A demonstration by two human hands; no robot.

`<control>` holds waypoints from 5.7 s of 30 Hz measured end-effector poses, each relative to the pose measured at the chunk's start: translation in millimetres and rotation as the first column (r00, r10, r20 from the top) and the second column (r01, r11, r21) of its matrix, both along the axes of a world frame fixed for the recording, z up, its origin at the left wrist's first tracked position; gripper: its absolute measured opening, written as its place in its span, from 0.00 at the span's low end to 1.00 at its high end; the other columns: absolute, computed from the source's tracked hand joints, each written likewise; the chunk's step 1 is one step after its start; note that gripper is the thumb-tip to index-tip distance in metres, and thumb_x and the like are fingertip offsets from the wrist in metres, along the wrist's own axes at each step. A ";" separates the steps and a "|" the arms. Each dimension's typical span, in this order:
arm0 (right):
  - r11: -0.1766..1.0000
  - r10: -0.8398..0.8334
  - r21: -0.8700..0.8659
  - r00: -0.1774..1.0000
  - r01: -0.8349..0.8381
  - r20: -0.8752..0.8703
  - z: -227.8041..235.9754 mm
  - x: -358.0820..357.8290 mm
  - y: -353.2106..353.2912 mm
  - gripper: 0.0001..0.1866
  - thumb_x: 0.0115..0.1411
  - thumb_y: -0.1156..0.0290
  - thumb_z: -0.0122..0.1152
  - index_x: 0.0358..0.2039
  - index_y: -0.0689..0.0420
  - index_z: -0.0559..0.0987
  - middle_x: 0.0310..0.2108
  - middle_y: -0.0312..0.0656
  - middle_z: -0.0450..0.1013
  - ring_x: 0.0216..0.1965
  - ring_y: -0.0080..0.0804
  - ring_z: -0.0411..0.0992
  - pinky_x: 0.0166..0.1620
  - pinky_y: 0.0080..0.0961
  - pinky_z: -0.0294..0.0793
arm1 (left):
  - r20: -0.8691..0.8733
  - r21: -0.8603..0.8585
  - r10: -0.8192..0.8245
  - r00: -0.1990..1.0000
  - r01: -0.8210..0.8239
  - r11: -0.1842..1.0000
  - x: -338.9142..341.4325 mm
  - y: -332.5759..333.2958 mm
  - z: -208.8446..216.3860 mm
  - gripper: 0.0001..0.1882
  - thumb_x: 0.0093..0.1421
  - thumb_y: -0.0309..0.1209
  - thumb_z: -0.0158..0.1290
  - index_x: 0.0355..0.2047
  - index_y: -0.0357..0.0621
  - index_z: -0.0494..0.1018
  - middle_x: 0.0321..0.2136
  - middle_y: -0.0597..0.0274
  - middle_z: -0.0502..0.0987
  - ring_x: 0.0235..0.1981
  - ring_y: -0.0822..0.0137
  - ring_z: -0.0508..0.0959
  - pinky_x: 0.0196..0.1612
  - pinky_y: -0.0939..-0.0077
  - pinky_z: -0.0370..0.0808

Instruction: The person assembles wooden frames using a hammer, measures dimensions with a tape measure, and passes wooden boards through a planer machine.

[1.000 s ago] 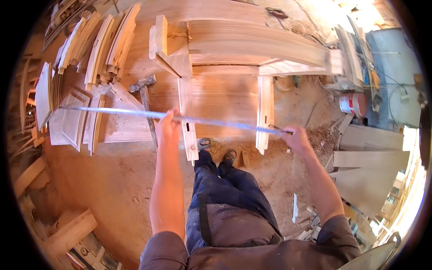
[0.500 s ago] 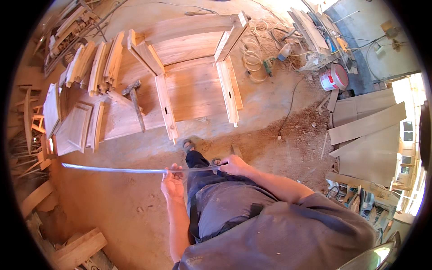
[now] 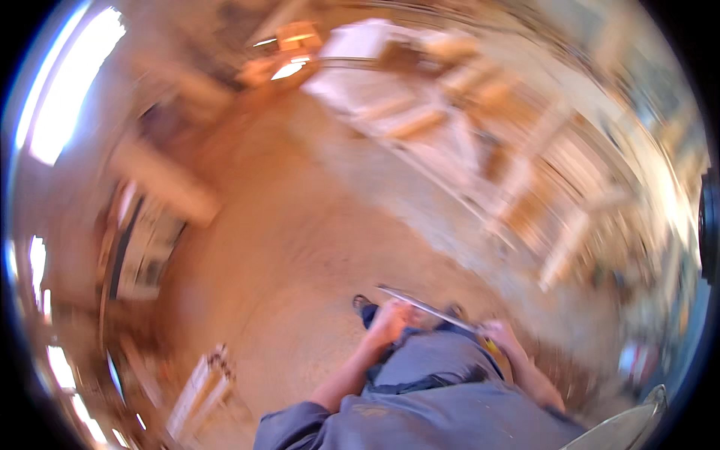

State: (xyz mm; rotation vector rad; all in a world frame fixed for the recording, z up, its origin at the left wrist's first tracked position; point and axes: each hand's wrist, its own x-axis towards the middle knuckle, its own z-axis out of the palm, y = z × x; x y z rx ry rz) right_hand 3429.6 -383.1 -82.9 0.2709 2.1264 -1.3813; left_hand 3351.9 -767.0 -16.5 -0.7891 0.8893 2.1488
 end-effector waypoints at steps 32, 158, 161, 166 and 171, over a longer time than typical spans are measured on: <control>0.931 0.343 -0.032 0.846 -0.363 0.408 -34.6 -417.2 -872.7 0.06 0.49 0.71 0.68 0.25 0.60 0.82 0.26 0.41 0.77 0.25 0.32 0.75 0.28 0.34 0.72 | -0.048 -0.691 0.950 0.309 -0.697 0.192 136.2 -684.6 -52.2 0.37 0.63 0.25 0.55 0.67 0.24 0.50 0.38 0.46 0.81 0.30 0.57 0.83 0.29 0.70 0.81; 0.034 0.693 0.589 -0.405 -0.807 -0.596 119.4 -291.9 -2803.8 0.30 0.52 0.70 0.60 0.58 0.61 0.74 0.65 0.50 0.65 0.68 0.51 0.60 0.69 0.50 0.58 | -0.305 0.238 0.864 -0.401 -0.910 -0.338 58.5 -2540.0 -241.3 0.33 0.70 0.52 0.44 0.66 0.41 0.62 0.63 0.53 0.69 0.63 0.52 0.68 0.66 0.54 0.65; 0.042 0.680 0.578 -0.400 -0.815 -0.614 126.6 -291.6 -2801.1 0.29 0.53 0.69 0.60 0.57 0.62 0.74 0.65 0.51 0.65 0.68 0.51 0.59 0.69 0.49 0.58 | -0.224 0.481 0.863 -0.453 -0.821 -0.306 60.0 -2543.8 -222.7 0.32 0.71 0.49 0.41 0.68 0.42 0.60 0.64 0.51 0.67 0.63 0.50 0.67 0.68 0.52 0.62; 0.164 0.635 0.520 -0.314 -0.838 -0.706 103.2 -307.7 -2780.6 0.27 0.55 0.68 0.60 0.56 0.62 0.75 0.65 0.51 0.64 0.69 0.49 0.57 0.71 0.45 0.54 | 0.145 -0.275 0.892 -0.428 -0.884 -0.379 29.0 -2464.2 -162.0 0.23 0.72 0.40 0.38 0.58 0.35 0.64 0.54 0.46 0.73 0.57 0.51 0.72 0.64 0.53 0.69; 0.183 0.770 0.405 -0.126 -0.896 -0.626 105.9 -317.7 -2734.5 0.22 0.45 0.68 0.64 0.43 0.59 0.78 0.52 0.51 0.71 0.60 0.50 0.64 0.63 0.44 0.63 | 0.073 -0.310 0.983 -0.171 -0.940 -0.141 0.5 -2322.0 -99.0 0.21 0.71 0.35 0.44 0.60 0.38 0.61 0.53 0.46 0.73 0.50 0.49 0.76 0.58 0.52 0.74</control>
